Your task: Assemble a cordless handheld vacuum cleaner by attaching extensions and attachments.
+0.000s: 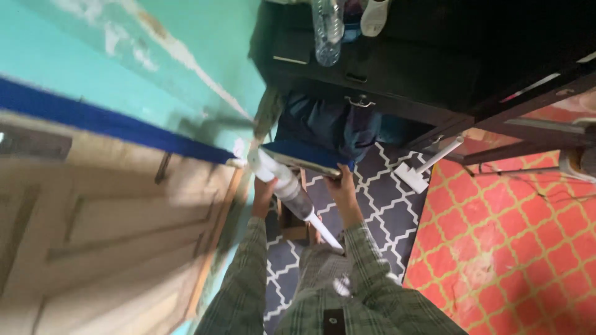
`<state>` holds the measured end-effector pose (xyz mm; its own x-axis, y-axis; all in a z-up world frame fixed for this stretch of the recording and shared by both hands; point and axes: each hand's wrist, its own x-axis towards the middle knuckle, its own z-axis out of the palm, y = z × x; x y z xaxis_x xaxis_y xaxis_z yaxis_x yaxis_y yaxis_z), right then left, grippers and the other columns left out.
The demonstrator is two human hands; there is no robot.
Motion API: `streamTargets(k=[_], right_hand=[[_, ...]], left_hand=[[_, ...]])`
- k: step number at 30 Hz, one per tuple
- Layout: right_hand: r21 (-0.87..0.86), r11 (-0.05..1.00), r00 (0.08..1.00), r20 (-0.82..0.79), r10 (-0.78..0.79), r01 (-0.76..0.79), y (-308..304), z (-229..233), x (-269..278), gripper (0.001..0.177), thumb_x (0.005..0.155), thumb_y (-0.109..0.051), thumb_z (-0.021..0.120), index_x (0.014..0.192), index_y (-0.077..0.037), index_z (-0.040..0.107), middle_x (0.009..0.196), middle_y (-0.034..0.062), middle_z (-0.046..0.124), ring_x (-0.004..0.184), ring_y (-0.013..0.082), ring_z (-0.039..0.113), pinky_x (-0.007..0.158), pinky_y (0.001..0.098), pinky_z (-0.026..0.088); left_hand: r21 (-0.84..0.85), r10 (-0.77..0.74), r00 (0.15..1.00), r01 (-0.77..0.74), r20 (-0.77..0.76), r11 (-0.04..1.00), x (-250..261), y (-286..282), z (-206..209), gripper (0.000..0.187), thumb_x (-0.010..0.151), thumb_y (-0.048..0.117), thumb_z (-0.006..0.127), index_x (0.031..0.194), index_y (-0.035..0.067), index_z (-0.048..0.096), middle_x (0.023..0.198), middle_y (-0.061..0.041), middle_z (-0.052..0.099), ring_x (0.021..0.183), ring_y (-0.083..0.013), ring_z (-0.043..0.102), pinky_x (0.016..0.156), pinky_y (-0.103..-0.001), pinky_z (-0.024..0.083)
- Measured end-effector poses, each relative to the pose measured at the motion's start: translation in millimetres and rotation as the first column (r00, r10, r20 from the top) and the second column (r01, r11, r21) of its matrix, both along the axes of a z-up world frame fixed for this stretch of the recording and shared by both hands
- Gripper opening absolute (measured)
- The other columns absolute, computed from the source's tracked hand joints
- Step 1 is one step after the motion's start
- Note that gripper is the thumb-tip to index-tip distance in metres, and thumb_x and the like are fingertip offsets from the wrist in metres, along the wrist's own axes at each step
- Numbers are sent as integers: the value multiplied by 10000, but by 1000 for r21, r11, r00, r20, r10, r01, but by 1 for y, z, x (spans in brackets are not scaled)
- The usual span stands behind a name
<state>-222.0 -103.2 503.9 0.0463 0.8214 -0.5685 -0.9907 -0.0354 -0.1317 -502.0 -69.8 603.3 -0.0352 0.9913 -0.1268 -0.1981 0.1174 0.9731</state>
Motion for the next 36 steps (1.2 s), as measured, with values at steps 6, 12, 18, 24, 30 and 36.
streamTargets(k=[6, 12, 18, 24, 30, 36], right_hand=[[-129, 983, 986, 119, -114, 129, 44, 101, 14, 229, 941, -149, 677, 1083, 16, 608, 1060, 143, 702, 996, 281, 679, 1011, 433, 551], [-10, 995, 951, 295, -94, 101, 100, 144, 36, 220, 937, -202, 688, 1082, -55, 613, 1009, 91, 649, 967, 299, 647, 953, 528, 546], [22, 992, 960, 247, -129, 127, 113, 173, 40, 275, 916, -183, 720, 1078, -7, 584, 1072, 134, 662, 1048, 302, 663, 1065, 528, 536], [-196, 964, 962, 236, -133, 182, 99, 161, 34, 316, 900, -170, 734, 1067, 17, 541, 1090, 176, 585, 1066, 323, 617, 1093, 550, 466], [-144, 973, 969, 197, -150, 180, 83, 128, 31, 281, 873, -154, 724, 1038, 27, 585, 1067, 168, 609, 1041, 323, 620, 1075, 523, 511], [-89, 977, 971, 162, -176, 192, 81, 138, 28, 165, 862, -141, 664, 895, 7, 600, 977, 153, 667, 1016, 322, 655, 1056, 547, 507]], left_hand=[[150, -83, 997, 81, 2, 985, 12, 29, -25, 818, 689, 111, 881, 1403, -13, 503, 1214, -110, 612, 1094, -246, 614, 931, -407, 539], [162, -77, 988, 98, -131, 982, 51, 92, -16, 1011, 660, 157, 929, 1493, 9, 375, 1295, -116, 569, 1168, -238, 588, 978, -400, 537], [77, -48, 998, 45, 39, 996, 89, 92, -10, 741, 770, 113, 885, 1372, -27, 476, 1234, -112, 630, 1096, -227, 628, 948, -375, 541], [6, -62, 997, 62, 53, 998, 66, 79, -15, 528, 871, 64, 818, 1318, -61, 567, 1231, -151, 678, 1087, -259, 678, 942, -384, 559], [283, 31, 989, 11, -146, 959, 52, 75, 32, 905, 711, 128, 905, 1429, -8, 370, 1266, -116, 563, 1155, -216, 580, 1001, -354, 488], [36, -56, 997, 58, -60, 998, 48, 76, -19, 833, 747, 192, 936, 1395, -18, 455, 1212, -118, 622, 1102, -252, 619, 959, -394, 539]])
